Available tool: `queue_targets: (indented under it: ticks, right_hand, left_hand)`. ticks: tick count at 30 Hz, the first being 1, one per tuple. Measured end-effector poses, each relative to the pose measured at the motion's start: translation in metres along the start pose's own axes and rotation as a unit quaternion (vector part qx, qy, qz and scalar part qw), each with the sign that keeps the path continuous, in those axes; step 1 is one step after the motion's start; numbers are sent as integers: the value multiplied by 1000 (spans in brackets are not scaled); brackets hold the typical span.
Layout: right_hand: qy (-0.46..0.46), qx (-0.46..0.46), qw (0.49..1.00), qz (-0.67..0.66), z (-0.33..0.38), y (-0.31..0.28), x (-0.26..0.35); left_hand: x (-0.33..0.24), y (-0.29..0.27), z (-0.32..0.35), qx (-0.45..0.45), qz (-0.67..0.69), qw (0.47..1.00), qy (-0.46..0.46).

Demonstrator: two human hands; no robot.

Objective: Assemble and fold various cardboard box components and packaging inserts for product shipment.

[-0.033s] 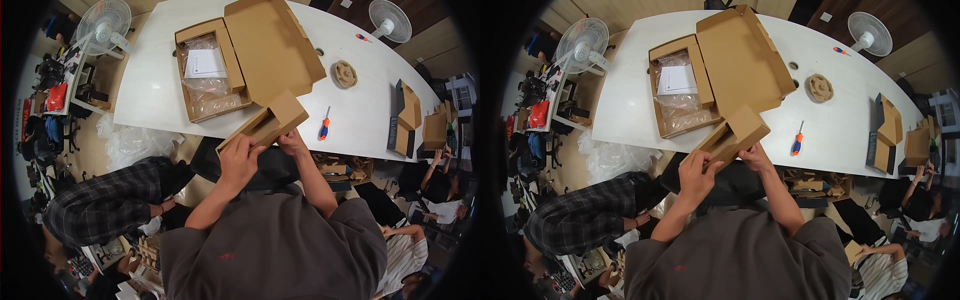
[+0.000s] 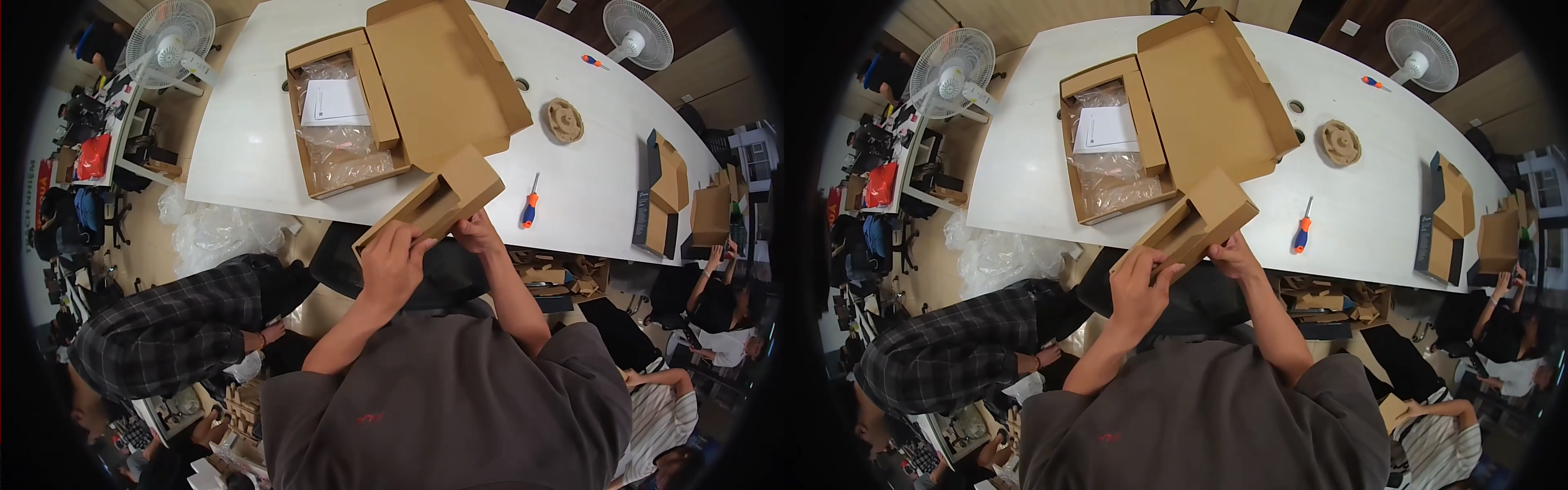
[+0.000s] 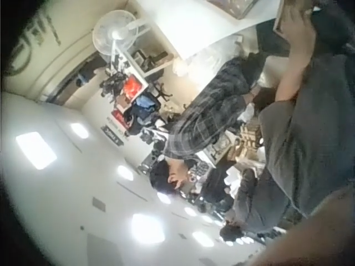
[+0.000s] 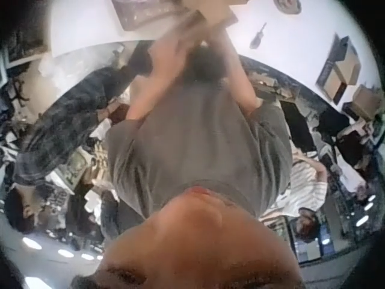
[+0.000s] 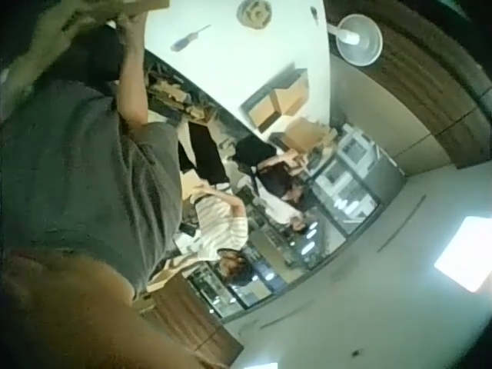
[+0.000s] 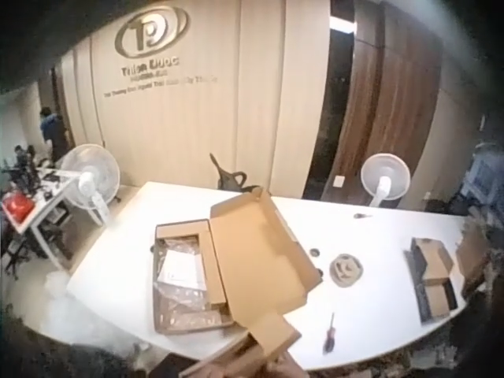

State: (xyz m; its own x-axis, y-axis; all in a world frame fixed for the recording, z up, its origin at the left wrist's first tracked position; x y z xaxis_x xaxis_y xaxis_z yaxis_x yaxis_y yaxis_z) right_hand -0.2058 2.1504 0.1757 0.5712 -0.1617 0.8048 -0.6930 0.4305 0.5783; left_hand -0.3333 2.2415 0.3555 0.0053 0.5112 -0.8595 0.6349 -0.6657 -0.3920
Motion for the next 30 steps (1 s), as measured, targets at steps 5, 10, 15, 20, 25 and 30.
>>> queue_targets:
  ticks: [5, 10, 15, 20, 25, 30]
  right_hand:
    - [11, 69, 993, -91, 12, -11, -4]
    - [34, 106, 991, -78, 14, -13, 3]
    - [18, 129, 990, -60, 15, -8, 9]
    - [51, 105, 992, -57, 15, -10, 1]
    - [58, 93, 993, -39, 14, -2, -5]
    - [74, 83, 994, -22, 1, 21, 2]
  left_hand:
    - [-14, 17, 5, 104, 118, 987, 11]
    - [-28, 26, 7, 188, 87, 970, 126]
    - [6, 25, 0, 182, -42, 982, 16]
    - [28, 37, 16, 217, 41, 975, -10]
    - [40, 34, 32, 185, -98, 977, 44]
    - [44, 20, 41, 126, -168, 969, 130]
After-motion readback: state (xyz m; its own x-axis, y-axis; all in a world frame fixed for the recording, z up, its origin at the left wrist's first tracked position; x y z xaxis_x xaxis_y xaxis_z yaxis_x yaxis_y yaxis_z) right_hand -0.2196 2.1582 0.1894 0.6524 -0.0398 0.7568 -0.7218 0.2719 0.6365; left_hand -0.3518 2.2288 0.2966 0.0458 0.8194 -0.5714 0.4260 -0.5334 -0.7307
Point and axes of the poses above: each hand's wrist, its own z-axis away from the middle knuckle, its own y-axis out of the palm, x = y × z, the point moved 10 cm from there along -z, towards the middle knuckle, and after that the axes turned 13 degrees about z, right-handed, at the moved point
